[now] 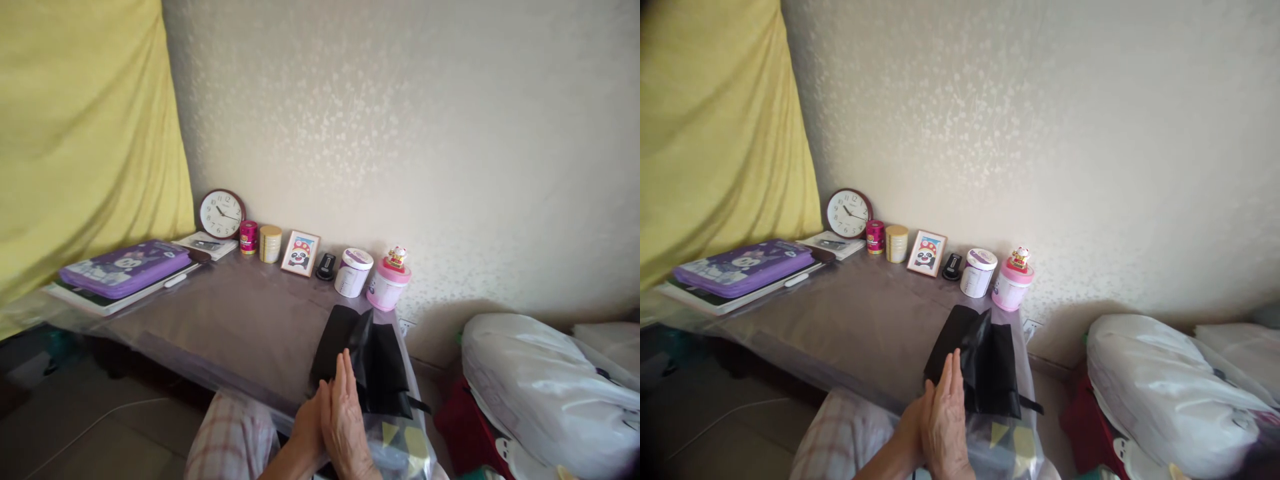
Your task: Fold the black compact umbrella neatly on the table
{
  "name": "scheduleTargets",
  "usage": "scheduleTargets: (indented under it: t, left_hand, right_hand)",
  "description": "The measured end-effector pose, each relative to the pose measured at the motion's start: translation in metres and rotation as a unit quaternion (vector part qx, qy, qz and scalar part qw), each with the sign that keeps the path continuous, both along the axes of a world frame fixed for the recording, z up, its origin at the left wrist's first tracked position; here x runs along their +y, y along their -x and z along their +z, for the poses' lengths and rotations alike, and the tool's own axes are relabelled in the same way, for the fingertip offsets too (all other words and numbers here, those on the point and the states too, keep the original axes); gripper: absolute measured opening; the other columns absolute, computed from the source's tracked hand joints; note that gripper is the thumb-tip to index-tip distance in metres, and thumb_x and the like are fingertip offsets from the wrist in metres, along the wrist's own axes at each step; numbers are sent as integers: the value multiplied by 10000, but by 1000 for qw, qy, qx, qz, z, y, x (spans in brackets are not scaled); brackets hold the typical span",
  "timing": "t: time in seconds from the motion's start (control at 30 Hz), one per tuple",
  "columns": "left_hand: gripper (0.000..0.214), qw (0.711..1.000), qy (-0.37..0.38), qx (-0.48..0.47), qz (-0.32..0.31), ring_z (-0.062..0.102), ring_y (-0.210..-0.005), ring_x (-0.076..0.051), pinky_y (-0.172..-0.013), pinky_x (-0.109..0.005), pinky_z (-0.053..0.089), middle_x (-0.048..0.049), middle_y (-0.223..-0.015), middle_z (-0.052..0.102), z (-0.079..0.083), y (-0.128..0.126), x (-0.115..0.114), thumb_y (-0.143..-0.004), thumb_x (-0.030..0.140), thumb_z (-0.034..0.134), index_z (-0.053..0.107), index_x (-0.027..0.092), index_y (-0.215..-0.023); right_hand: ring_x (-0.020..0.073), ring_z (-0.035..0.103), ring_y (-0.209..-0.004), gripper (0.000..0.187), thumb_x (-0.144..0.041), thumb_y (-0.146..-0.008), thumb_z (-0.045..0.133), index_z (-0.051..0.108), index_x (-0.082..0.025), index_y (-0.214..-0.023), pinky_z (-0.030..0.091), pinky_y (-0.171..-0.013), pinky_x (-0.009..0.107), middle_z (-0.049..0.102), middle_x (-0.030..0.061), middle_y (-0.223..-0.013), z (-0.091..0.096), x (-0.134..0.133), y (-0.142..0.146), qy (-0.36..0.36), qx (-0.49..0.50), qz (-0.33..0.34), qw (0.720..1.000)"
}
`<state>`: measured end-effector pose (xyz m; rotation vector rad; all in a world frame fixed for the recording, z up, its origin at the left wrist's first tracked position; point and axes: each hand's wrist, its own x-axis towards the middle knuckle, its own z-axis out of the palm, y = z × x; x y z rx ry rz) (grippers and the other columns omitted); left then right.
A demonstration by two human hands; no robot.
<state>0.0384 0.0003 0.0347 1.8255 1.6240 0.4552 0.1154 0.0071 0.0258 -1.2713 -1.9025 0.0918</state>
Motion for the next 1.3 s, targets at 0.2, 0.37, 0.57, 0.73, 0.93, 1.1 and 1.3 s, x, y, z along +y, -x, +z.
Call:
scheduleTargets:
  t: [0.2,0.37,0.57,0.73,0.93,1.1,1.3]
  left_hand:
    - [417,999,3,10,-35,606,-1012,-230,-837,-297,466,-120,-1157,615,7,0,1,-886,251,341,468,164,-1273]
    - [550,1000,-5,11,-20,588,-1046,-236,-858,-281,450,-126,-1226,568,-1,0,0,-805,245,469,375,153,-1339]
    - [617,999,3,44,-12,586,-1050,-254,-876,-304,447,-146,-1279,515,-5,-1,0,-794,253,469,305,141,-1377]
    - [592,998,9,55,-21,577,-1064,-262,-894,-308,438,-173,-1282,510,-3,-2,2,-780,218,475,353,99,-1347]
    - [655,995,43,79,-34,579,-1051,-281,-874,-320,450,-180,-1290,500,4,-5,1,-756,162,493,306,92,-1380]
    - [663,994,50,89,-47,579,-1055,-291,-881,-320,450,-197,-1281,495,8,-6,1,-771,162,485,280,74,-1395]
    - [675,992,50,87,-77,592,-1040,-290,-866,-313,458,-211,-1289,495,1,2,-1,-782,226,486,261,67,-1398]
  right_hand:
    - [299,327,-1305,560,-327,-926,368,192,-167,-1433,396,-997,492,255,144,-1468,2,-3,-6,32,26,4,999]
    - [319,347,-1290,620,-376,-889,454,242,-131,-1418,366,-1008,509,315,176,-1437,-1,16,-23,35,33,-27,998]
    - [256,408,-1262,455,-393,-929,343,520,-118,-1245,359,-1034,461,496,148,-1317,-4,46,-46,71,51,-23,996]
    - [255,427,-1249,431,-348,-935,308,586,-123,-1176,396,-1001,467,532,151,-1281,-11,62,-41,51,-12,5,999]
    - [258,436,-1242,362,-232,-899,347,610,-150,-1133,338,-1016,497,550,132,-1268,-2,76,-31,58,-137,4,989]
    - [256,422,-1250,293,-202,-875,429,644,-171,-1072,251,-1048,506,570,112,-1250,15,81,-22,89,-207,5,974]
    - [234,422,-1250,246,-209,-898,441,683,-231,-933,221,-1063,495,632,57,-1166,29,67,-21,115,-220,63,967]
